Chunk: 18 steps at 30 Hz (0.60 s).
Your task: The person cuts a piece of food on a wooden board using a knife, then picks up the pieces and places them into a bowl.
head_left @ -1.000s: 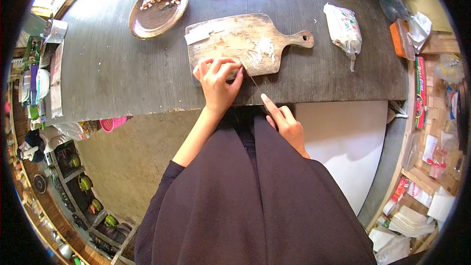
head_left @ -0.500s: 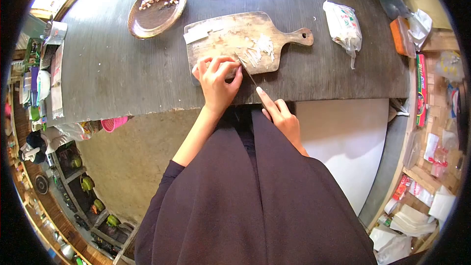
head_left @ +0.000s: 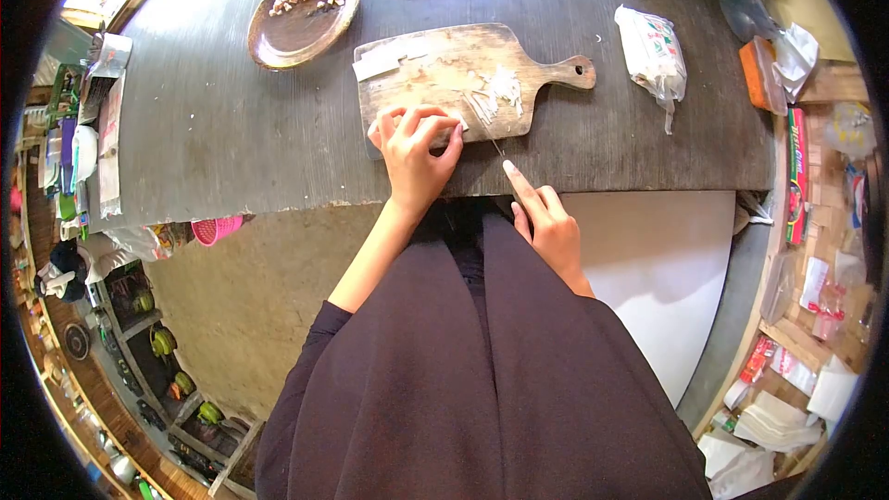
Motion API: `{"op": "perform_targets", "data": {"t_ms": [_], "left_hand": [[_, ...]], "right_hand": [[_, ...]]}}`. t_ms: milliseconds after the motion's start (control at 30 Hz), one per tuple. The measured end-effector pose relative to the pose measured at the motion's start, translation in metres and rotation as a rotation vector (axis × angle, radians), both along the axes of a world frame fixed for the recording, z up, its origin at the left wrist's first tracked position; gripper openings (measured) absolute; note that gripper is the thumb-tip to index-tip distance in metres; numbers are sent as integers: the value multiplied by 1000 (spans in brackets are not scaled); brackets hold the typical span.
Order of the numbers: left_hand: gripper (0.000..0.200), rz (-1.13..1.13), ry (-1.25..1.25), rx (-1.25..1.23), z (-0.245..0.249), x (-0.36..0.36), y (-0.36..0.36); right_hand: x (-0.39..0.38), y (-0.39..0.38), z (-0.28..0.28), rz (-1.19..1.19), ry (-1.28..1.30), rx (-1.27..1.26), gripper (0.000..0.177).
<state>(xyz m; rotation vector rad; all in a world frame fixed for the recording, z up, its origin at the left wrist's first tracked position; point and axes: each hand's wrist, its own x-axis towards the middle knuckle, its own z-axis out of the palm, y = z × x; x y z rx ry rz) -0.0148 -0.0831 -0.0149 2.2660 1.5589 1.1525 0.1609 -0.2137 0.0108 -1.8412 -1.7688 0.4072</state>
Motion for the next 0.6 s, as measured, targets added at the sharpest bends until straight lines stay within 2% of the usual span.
{"op": "perform_targets", "data": {"t_ms": [600], "left_hand": [[18,22,-14,11,-3,0,0]], "right_hand": [[-7,-9,3,49,-6,-23,64]]}}
